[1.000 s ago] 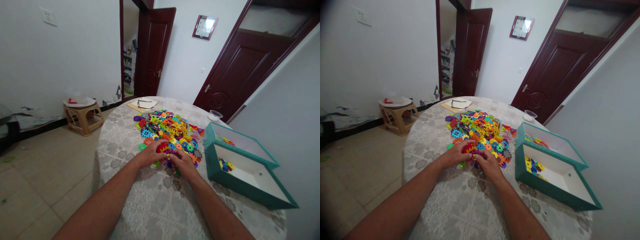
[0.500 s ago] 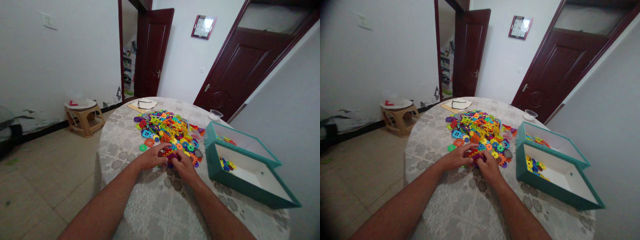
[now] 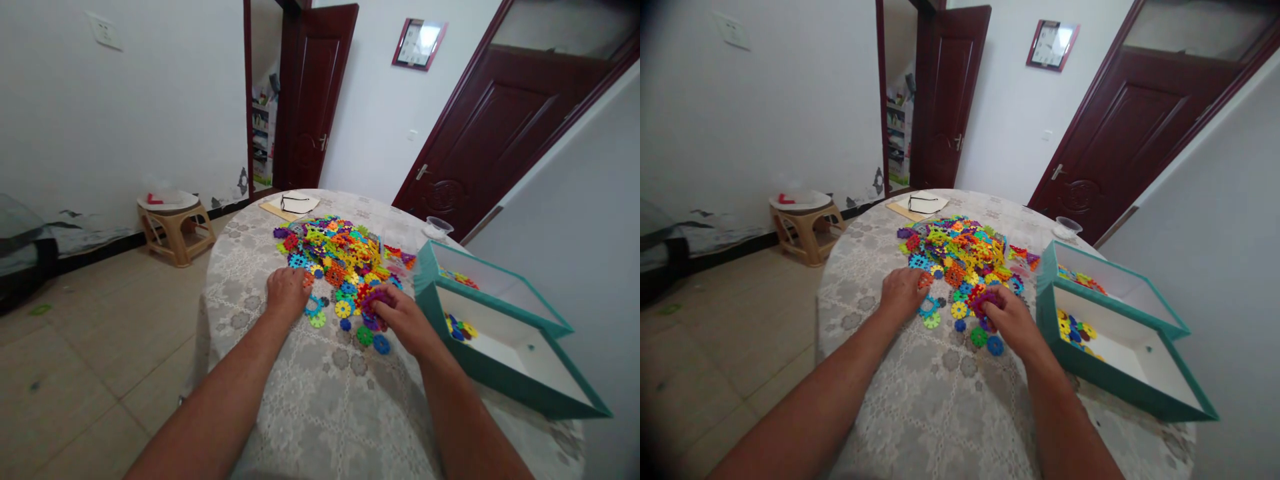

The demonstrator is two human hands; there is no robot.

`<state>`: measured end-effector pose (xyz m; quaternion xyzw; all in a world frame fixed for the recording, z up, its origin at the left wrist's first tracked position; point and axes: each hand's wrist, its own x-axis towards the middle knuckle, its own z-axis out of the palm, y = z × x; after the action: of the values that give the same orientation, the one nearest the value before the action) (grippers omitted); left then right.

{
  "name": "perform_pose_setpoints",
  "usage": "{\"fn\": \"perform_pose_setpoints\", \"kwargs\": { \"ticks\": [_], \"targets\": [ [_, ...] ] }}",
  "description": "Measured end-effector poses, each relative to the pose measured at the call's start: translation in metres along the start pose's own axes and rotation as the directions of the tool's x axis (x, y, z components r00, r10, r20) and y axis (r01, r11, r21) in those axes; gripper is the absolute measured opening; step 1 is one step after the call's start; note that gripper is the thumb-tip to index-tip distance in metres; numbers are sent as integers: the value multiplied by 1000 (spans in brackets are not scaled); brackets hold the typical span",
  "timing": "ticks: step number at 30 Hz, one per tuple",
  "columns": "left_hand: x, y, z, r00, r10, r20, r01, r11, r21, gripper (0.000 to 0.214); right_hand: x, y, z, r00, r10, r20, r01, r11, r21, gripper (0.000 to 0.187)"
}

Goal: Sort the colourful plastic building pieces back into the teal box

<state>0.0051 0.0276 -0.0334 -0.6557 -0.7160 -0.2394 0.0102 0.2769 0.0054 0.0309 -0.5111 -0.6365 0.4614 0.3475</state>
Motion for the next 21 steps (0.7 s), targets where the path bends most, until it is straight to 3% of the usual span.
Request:
{"fn": "perform_pose_setpoints", "kwargs": {
  "ticks": [4,8,10,11,13,16,18,21],
  "targets": [
    [1,2,2,999,-4,-37,2,999,-53,30,-10,-9,-26,982,37,186,-4,985,-174,24],
    [8,3,-5,975,-31,-218,-57,921,-386,32,-15,-11,-45,993,38,115,0,950,-314,10],
    [13,1,-9,957,-133,-256,-66,763,-643,30,-15,-12,-39,993,11,121,34,930,-366,8],
    [16,-1,-11,952,-203,-228,-47,642,-766,30,-14,-12,-31,989,-1,150,58,924,-378,9],
    [21,-4,-13,940,-327,-102,15,338,-941,31,-10,-11,-7,974,-18,224,104,919,-380,8],
    [26,-7,-15,905,-418,80,63,-56,-996,34,2,-10,39,957,-36,287,145,918,-368,15],
    [27,-7,-15,873,-464,151,76,-178,-981,34,14,-8,67,956,-58,288,170,908,-383,27],
    [27,-7,-16,820,-535,202,107,-204,-973,38,33,-9,93,976,-45,212,150,845,-514,38]
  ]
}}
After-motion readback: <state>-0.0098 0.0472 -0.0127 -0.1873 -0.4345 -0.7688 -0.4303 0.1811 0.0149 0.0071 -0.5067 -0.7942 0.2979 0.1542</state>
